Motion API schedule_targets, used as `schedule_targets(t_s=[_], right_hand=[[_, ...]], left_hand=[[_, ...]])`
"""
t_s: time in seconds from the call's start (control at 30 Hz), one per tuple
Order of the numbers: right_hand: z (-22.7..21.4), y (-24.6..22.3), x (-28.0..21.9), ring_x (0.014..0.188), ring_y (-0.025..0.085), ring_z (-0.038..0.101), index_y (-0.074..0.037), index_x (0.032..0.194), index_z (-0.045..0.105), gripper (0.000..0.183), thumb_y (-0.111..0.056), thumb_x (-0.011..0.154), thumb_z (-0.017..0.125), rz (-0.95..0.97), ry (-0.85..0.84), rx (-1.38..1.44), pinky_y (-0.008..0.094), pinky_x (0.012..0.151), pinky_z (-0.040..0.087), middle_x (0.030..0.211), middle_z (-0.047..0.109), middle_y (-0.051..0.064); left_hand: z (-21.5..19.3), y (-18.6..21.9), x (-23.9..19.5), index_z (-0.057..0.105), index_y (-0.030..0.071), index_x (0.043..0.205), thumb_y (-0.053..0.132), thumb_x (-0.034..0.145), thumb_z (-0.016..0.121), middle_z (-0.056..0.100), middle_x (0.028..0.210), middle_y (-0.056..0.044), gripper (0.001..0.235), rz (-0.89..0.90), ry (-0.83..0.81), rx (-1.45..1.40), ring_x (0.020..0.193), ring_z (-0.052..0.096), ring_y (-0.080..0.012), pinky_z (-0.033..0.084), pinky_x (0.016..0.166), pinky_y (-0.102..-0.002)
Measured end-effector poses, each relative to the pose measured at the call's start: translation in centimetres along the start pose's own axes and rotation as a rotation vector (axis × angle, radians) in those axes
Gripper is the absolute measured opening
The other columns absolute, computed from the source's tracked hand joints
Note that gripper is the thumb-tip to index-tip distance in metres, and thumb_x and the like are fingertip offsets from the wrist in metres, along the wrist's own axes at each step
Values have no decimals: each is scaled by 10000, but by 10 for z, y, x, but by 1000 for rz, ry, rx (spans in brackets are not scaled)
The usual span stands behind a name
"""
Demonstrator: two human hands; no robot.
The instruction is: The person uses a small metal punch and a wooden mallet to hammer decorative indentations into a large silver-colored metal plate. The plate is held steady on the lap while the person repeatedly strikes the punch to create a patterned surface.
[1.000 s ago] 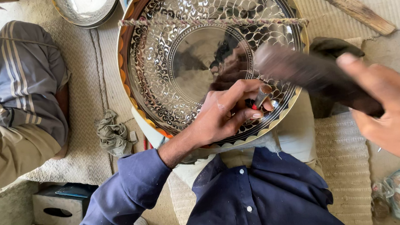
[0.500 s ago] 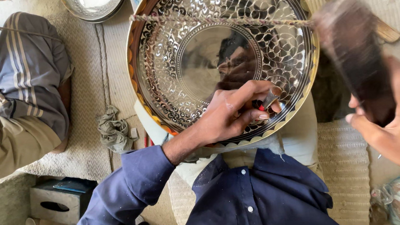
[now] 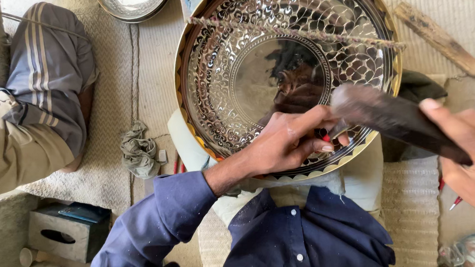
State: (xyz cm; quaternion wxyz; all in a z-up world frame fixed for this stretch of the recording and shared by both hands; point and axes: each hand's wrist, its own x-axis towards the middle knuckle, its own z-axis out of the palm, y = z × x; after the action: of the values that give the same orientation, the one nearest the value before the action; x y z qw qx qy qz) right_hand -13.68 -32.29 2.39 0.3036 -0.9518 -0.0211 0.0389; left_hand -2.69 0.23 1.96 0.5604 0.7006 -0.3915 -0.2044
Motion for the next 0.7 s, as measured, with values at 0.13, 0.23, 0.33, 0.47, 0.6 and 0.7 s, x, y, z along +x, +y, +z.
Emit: schedule_targets(t_s=[0.13, 0.23, 0.33, 0.47, 0.6, 0.7], right_hand=[[-1, -3, -4, 884, 238, 665, -96, 1575, 480, 839, 51, 785, 719, -38, 31, -2, 337, 804, 563, 1094, 679, 155], [-5, -12, -1, 886, 248, 709, -99, 1607, 453, 853, 15, 810, 736, 87, 48, 45, 350, 822, 582, 1081, 705, 162], [-11, -25, 5, 1000, 291, 723, -56, 1537, 480, 771, 14, 809, 722, -33, 73, 0, 374, 863, 584, 1191, 701, 209], [-14, -45, 12, 975, 326, 731, -24, 1502, 497, 794, -6, 762, 785, 69, 98, -53, 401, 830, 582, 1173, 695, 248], [-13, -50, 8, 978, 348, 735, -77, 1421, 524, 720, -2, 755, 788, -102, 63, -262, 408, 807, 592, 1169, 730, 222], [10, -41, 0, 928, 293, 698, 27, 1461, 442, 767, -42, 778, 786, -106, 191, 32, 360, 796, 576, 1097, 687, 227]], left_hand=[[-1, -1, -2, 500, 121, 1423, 91, 991, 732, 766, 1182, 2, 491, 30, 17, -20, 1107, 767, -225, 603, 910, -353], [-2, -2, 0, 516, 124, 1410, 94, 987, 731, 770, 1175, -5, 476, 20, 11, 3, 1094, 768, -237, 600, 890, -362], [-1, -3, -1, 508, 114, 1423, 103, 967, 731, 760, 1175, -24, 508, 3, 15, 3, 1096, 765, -251, 600, 875, -371], [-2, -5, -2, 497, 103, 1430, 114, 955, 736, 750, 1195, -63, 532, 4, 16, 39, 1110, 752, -270, 596, 855, -382], [-2, -7, -5, 524, 107, 1354, 66, 996, 729, 789, 1209, -34, 415, 58, 0, -5, 1108, 768, -215, 601, 867, -352], [-1, -5, -2, 500, 101, 1406, 2, 1052, 681, 747, 1250, -49, 410, 16, 82, -304, 1115, 754, -148, 658, 961, -319]])
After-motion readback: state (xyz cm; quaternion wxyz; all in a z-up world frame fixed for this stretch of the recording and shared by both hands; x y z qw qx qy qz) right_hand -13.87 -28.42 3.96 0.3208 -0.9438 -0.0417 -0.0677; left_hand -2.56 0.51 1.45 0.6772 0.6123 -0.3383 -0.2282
